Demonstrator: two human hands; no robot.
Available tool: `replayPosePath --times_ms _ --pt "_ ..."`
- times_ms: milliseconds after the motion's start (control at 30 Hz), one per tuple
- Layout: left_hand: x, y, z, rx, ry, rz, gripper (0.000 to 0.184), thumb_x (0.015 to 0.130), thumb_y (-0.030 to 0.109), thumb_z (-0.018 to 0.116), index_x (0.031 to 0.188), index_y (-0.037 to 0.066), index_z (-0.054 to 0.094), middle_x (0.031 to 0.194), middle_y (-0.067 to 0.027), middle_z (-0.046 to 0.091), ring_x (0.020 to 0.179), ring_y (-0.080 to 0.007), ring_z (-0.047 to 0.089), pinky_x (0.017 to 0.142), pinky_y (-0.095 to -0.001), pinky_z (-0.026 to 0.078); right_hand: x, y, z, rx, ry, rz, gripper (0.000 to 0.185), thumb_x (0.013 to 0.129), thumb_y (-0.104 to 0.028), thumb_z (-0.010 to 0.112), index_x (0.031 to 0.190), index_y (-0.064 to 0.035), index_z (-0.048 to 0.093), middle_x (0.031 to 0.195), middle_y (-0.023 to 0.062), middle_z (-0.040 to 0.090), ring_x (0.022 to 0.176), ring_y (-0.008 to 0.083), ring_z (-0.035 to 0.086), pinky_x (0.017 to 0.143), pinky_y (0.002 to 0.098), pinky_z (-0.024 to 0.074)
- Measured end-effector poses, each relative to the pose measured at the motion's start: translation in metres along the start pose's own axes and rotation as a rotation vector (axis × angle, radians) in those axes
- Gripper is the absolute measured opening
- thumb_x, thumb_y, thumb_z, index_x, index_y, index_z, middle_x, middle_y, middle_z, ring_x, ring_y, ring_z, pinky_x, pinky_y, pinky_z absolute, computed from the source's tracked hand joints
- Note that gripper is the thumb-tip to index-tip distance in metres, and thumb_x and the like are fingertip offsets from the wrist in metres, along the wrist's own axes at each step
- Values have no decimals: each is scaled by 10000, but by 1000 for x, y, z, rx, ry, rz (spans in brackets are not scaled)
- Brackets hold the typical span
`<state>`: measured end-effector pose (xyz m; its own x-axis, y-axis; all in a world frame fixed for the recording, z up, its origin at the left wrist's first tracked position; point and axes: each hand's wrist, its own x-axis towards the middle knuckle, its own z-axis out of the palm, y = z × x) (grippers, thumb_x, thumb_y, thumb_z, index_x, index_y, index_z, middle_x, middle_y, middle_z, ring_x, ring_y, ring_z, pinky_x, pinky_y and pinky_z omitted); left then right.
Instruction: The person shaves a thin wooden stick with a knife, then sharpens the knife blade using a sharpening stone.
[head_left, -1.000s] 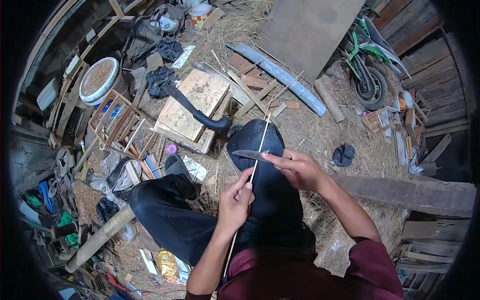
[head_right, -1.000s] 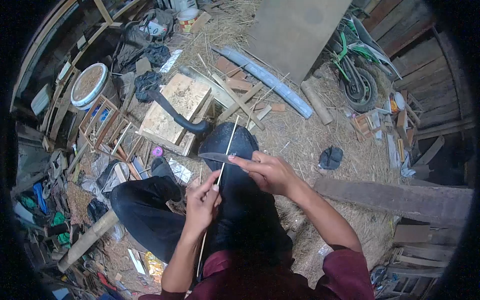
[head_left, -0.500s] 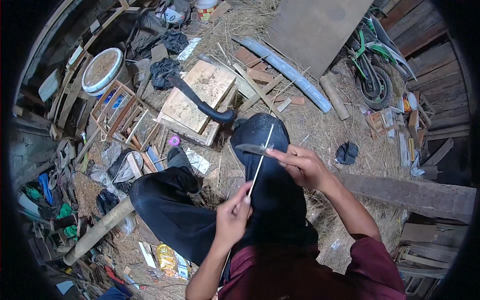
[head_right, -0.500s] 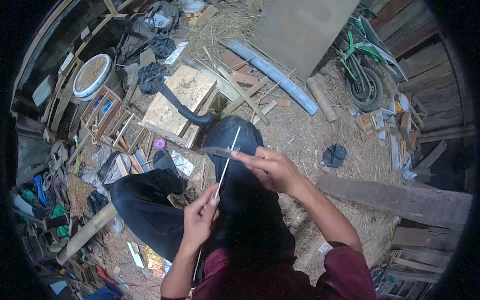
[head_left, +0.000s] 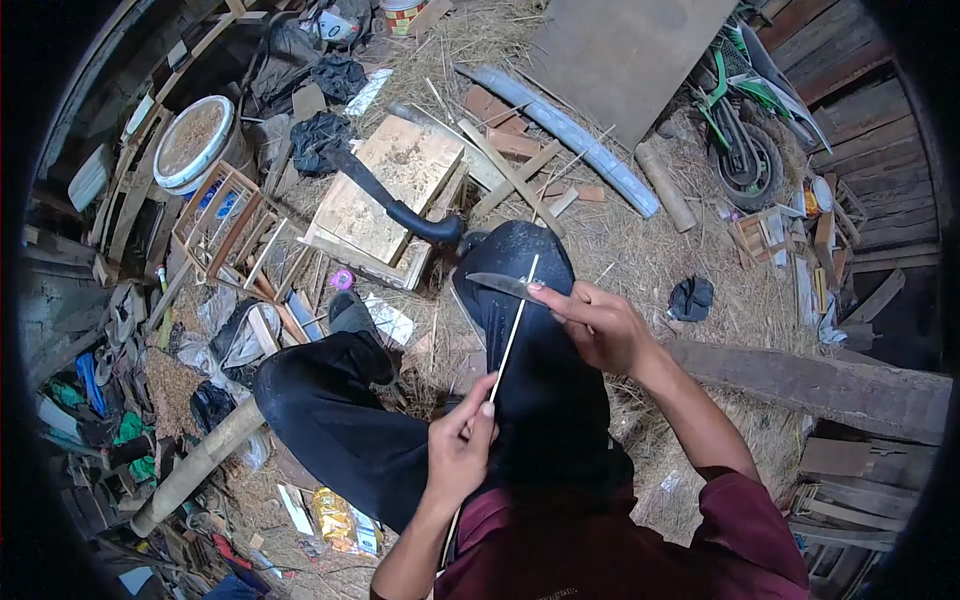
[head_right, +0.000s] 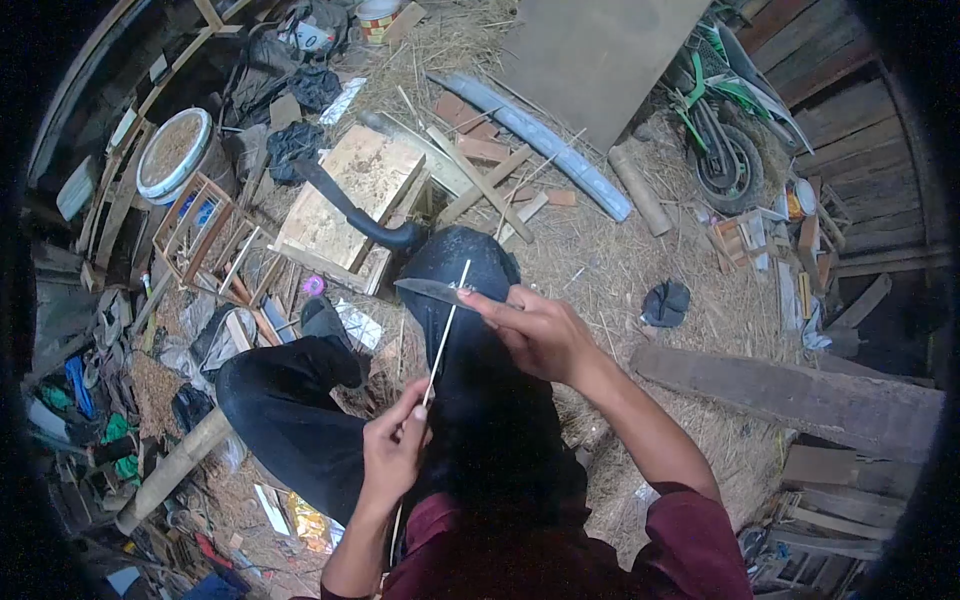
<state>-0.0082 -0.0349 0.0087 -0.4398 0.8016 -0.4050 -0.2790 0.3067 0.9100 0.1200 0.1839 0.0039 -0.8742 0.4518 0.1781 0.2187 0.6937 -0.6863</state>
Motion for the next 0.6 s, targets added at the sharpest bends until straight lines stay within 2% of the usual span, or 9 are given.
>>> replayPosePath --times_ms 133,267,333,400,533,600 --pt "-30 -7 -13 39 -48 -50 349 994 91 500 1334 29 548 607 104 362 529 8 304 483 -192 230 -2 0 -5 -64 19 42 526 858 8 604 1326 -233 585 678 110 460 583 246 475 557 347 437" --pt "-46 -28 -16 -127 -16 -34 340 993 74 490 1324 30 555 605 100 387 527 12 317 483 -188 229 -3 -5 -5 -12 43 61 483 873 -25 609 1320 -208 590 680 114 450 593 251 475 571 349 438" --pt "-31 -13 -8 -117 -22 -25 370 982 122 530 1334 8 531 624 71 413 517 -8 353 465 -195 257 -4 -5 -3 17 37 56 467 879 -40 609 1317 -200 592 682 113 450 593 259 473 572 353 439" --pt "-2 -9 1 -127 -70 -6 390 994 162 516 1360 29 502 605 74 395 493 -10 345 442 -196 257 -6 -8 -1 6 -20 18 475 879 -40 605 1322 -211 587 686 111 456 600 266 484 574 357 442" --pt "51 15 23 -329 -127 -95 386 1001 165 499 1374 67 484 584 82 354 461 -23 323 420 -196 247 -3 -13 -3 -19 -83 -4 491 885 -43 593 1333 -241 575 691 110 466 612 269 510 577 359 448" --pt "57 14 23 -318 -101 -79 385 1001 165 501 1374 70 494 587 80 372 466 -19 324 426 -196 242 1 -13 -5 -45 -104 12 478 893 -84 590 1337 -258 567 697 114 471 623 282 529 571 369 451"
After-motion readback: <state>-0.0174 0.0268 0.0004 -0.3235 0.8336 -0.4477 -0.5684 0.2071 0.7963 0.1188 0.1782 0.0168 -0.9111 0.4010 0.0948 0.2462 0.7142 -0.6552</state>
